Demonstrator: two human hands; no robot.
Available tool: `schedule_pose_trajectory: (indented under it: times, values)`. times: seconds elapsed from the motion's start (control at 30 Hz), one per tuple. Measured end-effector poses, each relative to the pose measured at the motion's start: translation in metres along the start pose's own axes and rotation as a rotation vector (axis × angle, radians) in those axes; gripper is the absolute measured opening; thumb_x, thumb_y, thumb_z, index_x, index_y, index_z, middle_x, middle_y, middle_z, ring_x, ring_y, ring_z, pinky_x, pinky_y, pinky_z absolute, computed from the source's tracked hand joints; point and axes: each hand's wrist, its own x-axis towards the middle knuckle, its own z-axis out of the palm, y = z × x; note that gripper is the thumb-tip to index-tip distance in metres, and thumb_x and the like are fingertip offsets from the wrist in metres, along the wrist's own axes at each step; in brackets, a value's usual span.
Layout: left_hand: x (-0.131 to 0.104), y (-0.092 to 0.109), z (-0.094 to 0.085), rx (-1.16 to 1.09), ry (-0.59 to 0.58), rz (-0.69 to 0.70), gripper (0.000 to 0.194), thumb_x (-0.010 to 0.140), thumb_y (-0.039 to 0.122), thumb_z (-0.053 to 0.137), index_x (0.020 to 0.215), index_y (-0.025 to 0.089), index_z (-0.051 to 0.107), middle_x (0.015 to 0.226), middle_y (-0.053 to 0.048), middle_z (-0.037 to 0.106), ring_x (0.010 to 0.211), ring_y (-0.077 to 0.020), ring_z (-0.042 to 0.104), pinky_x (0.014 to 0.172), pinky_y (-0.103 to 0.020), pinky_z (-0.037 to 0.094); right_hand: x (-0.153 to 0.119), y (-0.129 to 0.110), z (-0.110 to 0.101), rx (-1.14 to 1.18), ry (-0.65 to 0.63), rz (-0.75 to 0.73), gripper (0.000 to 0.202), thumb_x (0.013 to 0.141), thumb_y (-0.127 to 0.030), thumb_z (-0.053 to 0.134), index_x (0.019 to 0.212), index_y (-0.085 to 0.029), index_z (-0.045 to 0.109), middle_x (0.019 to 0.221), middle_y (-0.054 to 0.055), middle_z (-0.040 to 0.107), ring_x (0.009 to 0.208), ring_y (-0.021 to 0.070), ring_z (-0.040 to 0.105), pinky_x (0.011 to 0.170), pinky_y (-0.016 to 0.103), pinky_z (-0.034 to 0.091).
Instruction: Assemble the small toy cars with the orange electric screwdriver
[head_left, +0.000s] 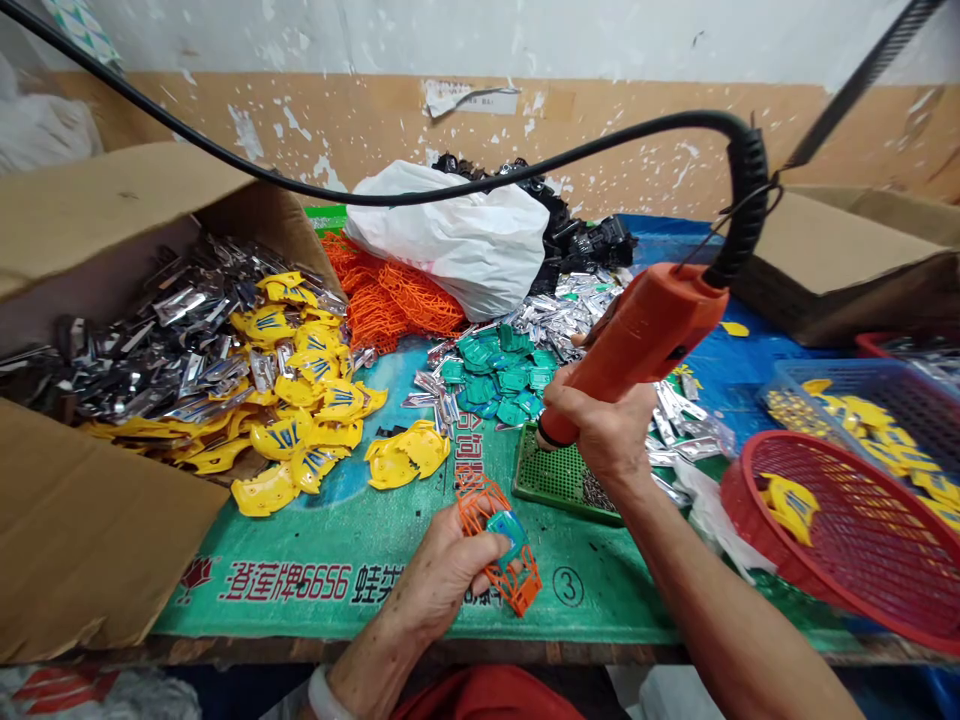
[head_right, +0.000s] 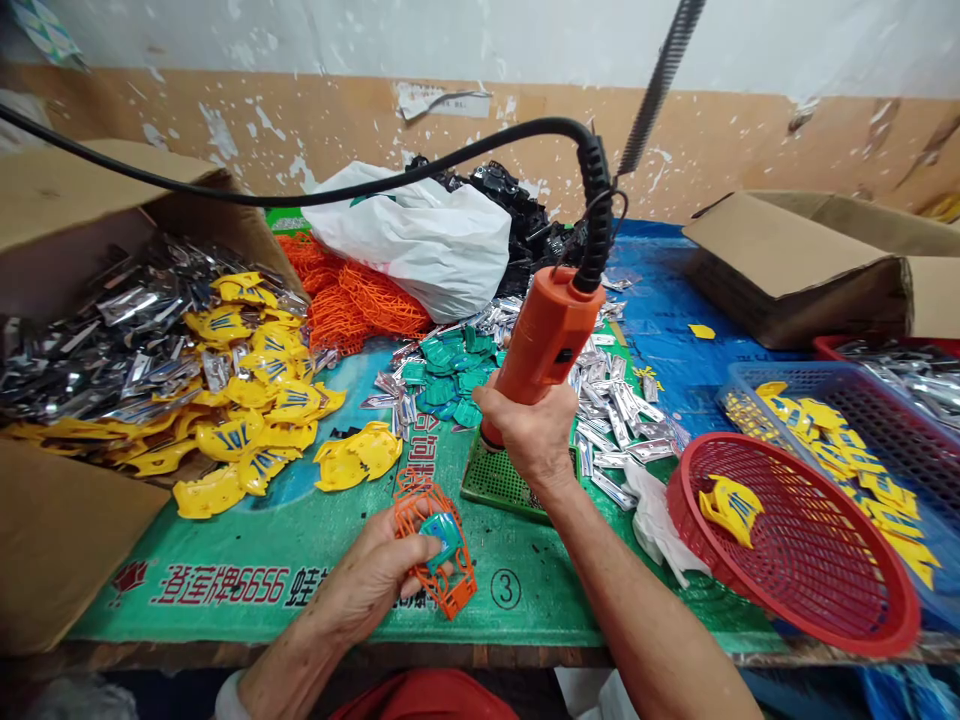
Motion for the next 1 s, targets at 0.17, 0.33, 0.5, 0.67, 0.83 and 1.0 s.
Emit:
schedule_pose_trajectory:
  times: [0.17, 0.33, 0.5, 0.67, 0.83, 1.0]
  values:
    - [0.001, 0.001, 0.001, -0.02, -0.015, 0.021, 0.013, 0.069, 0.02, 0.062, 0.081, 0.016, 0.059, 0.062, 0.003, 0.056, 0.047, -0.0067, 0.05, 0.04, -0.016, 0.026, -0.002, -0.003, 0.0, -0.003, -0.007, -0.006, 0.014, 0.057, -0.019, 0.074, 0.061, -0.018, 0.061, 0.056, -0.004, 0.058, 0.054, 0.0121, 0.051, 0.054, 0.029, 0.044]
    - [-0.001, 0.006, 0.007, -0.007, 0.002, 0.044, 0.013, 0.067, 0.021, 0.061, 0.079, 0.016, 0.058, 0.06, 0.003, 0.056, 0.047, -0.0069, 0.049, 0.037, -0.016, 0.026, -0.002, 0.0, -0.002, 0.017, 0.011, 0.003, 0.014, 0.059, -0.02, 0.074, 0.057, -0.017, 0.06, 0.056, -0.003, 0.057, 0.05, 0.0111, 0.05, 0.05, 0.028, 0.043]
    - [-0.004, 0.004, 0.008, -0.015, -0.023, 0.057, 0.009, 0.071, 0.021, 0.059, 0.079, 0.017, 0.056, 0.062, 0.002, 0.059, 0.044, -0.0054, 0.045, 0.037, -0.016, 0.026, 0.001, -0.01, -0.007, 0.103, 0.018, -0.009, 0.014, 0.059, -0.022, 0.074, 0.061, -0.018, 0.061, 0.063, -0.002, 0.058, 0.053, 0.0123, 0.052, 0.052, 0.031, 0.045]
    - [-0.007, 0.004, 0.007, -0.029, -0.034, 0.067, 0.013, 0.071, 0.02, 0.061, 0.084, 0.016, 0.059, 0.069, 0.0, 0.061, 0.051, -0.0079, 0.055, 0.037, -0.016, 0.027, -0.019, -0.053, -0.014, 0.362, -0.076, 0.004, 0.032, 0.06, -0.014, 0.071, 0.09, -0.024, 0.064, 0.063, -0.003, 0.059, 0.053, 0.0145, 0.055, 0.054, 0.033, 0.047]
    - [-0.007, 0.005, 0.008, -0.071, -0.077, 0.097, 0.015, 0.069, 0.021, 0.061, 0.083, 0.016, 0.058, 0.062, 0.003, 0.056, 0.045, -0.0054, 0.045, 0.037, -0.016, 0.026, -0.05, -0.074, -0.016, 0.475, -0.246, 0.061, 0.055, 0.065, -0.022, 0.077, 0.116, -0.028, 0.057, 0.067, -0.002, 0.061, 0.063, 0.0174, 0.058, 0.06, 0.034, 0.051]
    - [-0.007, 0.005, 0.009, -0.134, -0.072, 0.081, 0.022, 0.067, 0.021, 0.064, 0.089, 0.014, 0.061, 0.065, 0.003, 0.056, 0.044, -0.0045, 0.038, 0.039, -0.018, 0.025, -0.062, -0.07, -0.013, 0.507, -0.306, 0.113, 0.056, 0.067, -0.025, 0.079, 0.117, -0.031, 0.054, 0.07, -0.002, 0.062, 0.065, 0.0174, 0.059, 0.061, 0.035, 0.053]
